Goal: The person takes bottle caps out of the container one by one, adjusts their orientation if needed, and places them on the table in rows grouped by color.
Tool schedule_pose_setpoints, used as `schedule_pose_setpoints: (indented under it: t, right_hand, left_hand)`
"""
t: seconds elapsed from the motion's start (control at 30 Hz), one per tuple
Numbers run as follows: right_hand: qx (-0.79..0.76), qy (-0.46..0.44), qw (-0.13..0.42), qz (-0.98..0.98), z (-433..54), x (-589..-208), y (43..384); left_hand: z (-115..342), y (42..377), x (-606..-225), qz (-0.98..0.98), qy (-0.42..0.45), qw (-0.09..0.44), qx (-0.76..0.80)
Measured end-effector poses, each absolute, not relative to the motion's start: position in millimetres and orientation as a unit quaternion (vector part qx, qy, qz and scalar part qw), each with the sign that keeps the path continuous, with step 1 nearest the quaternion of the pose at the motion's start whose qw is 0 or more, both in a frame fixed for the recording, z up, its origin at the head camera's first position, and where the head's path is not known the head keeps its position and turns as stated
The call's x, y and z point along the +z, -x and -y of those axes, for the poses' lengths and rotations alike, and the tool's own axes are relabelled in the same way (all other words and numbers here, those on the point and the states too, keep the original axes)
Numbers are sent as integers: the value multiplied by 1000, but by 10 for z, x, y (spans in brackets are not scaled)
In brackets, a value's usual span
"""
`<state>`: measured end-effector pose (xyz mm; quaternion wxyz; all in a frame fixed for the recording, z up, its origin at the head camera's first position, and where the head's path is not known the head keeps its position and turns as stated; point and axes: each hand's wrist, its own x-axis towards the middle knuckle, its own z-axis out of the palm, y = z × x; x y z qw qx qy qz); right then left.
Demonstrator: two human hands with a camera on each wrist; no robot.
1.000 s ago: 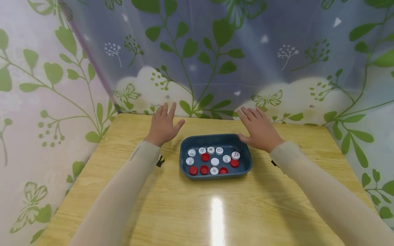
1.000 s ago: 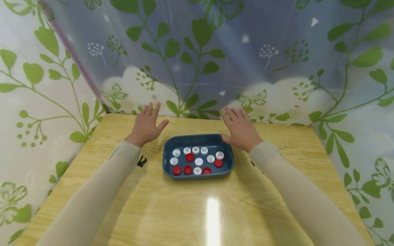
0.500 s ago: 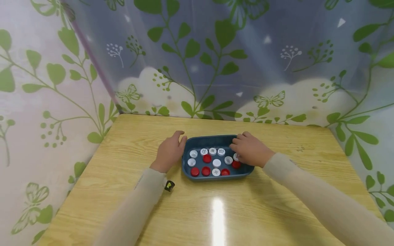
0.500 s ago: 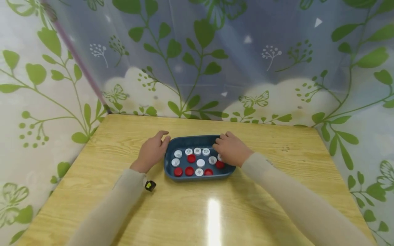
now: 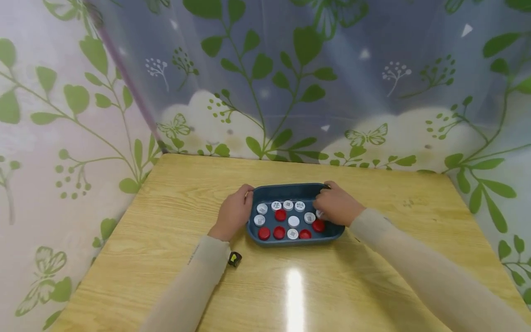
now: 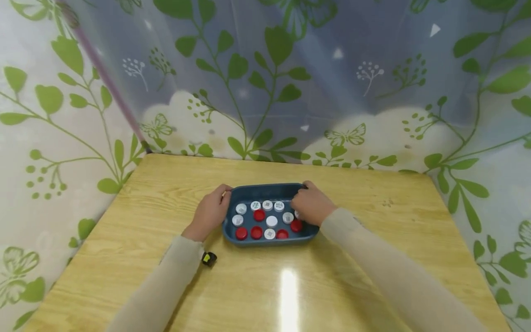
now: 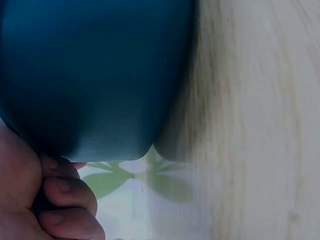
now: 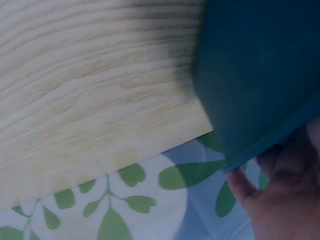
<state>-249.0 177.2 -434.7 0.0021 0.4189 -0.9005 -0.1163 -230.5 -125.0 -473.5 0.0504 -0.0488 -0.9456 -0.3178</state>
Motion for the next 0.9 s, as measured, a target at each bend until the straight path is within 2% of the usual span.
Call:
schedule_pose_setpoints:
  t: [0.33,0.53,0.9]
  right_hand:
    - [-143,-401,-10,905,-1691,-4370,2508]
    - [-140,-407,3,903,-1721,-4423,2548]
    - [-133,-421,37,896,-1786,-4385,2489]
  left_hand:
    - [1239,2299,-4730,947,45,35,-316]
    - [1235,2294,-4713,945,43,50,-321]
    - [1217,2289,-4732,943,31,45,-329]
